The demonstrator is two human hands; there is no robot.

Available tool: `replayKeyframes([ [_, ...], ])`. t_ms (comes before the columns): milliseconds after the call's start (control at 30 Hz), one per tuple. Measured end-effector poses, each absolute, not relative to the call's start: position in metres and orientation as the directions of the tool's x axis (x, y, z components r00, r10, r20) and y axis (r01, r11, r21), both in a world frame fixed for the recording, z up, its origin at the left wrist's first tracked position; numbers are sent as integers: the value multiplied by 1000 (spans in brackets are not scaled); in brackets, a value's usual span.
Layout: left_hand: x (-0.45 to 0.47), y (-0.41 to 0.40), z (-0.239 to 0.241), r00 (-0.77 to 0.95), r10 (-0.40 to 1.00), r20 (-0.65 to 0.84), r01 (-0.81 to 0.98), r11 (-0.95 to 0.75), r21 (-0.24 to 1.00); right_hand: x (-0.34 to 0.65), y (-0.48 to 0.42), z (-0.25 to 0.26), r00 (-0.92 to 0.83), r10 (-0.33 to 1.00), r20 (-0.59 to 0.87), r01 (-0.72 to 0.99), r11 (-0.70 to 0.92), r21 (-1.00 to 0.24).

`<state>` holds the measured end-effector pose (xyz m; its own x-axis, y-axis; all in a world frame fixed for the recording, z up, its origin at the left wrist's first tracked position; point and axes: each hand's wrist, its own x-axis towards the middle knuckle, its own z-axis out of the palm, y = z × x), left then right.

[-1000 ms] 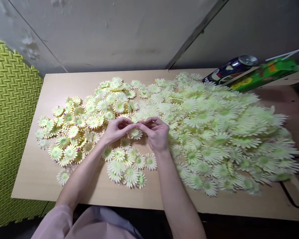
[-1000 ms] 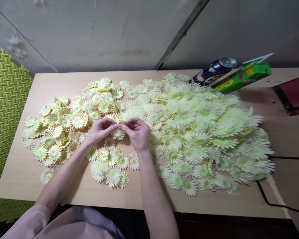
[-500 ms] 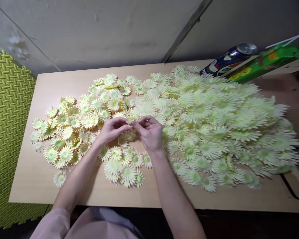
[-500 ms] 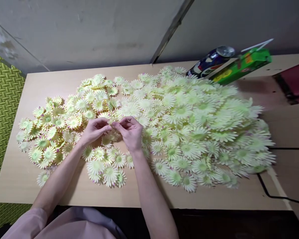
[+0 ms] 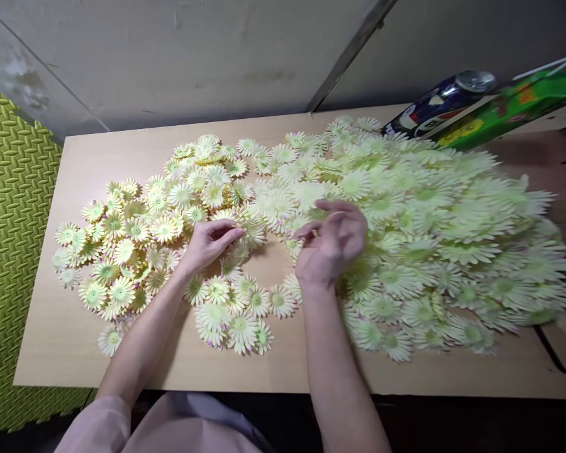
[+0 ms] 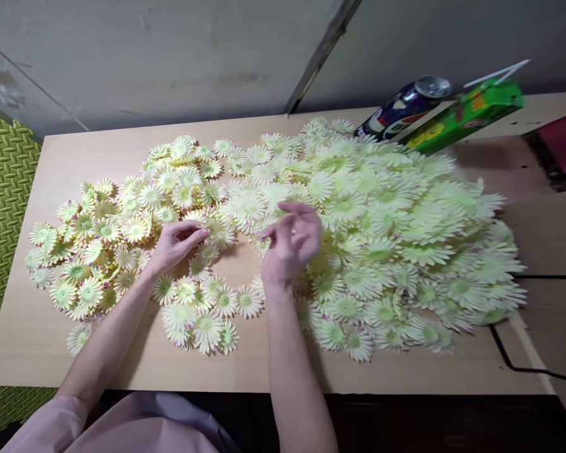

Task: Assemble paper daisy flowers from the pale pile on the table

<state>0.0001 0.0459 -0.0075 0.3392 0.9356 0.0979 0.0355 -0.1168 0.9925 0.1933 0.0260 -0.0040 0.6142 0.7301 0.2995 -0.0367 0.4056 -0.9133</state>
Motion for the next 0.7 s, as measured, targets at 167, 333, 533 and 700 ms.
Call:
replayKeyframes([
  [167, -2, 48, -8, 398, 908, 128, 47, -160, 986, 173, 15, -4, 118, 966, 231, 103, 219, -970],
  [333, -1, 46, -7, 385, 922, 32, -70, -5, 998, 193, 13, 9, 469, 811, 349, 404, 155, -902],
  [533, -2, 45, -10, 450, 891, 67, -144, -2, 990, 223, -26, 52, -207, 968, -142, 734, 58, -677],
  [700, 1, 44, -8, 419, 905, 74, -181, 3, 984, 222, -47, 45, -290, 878, -381, 827, 29, -562],
])
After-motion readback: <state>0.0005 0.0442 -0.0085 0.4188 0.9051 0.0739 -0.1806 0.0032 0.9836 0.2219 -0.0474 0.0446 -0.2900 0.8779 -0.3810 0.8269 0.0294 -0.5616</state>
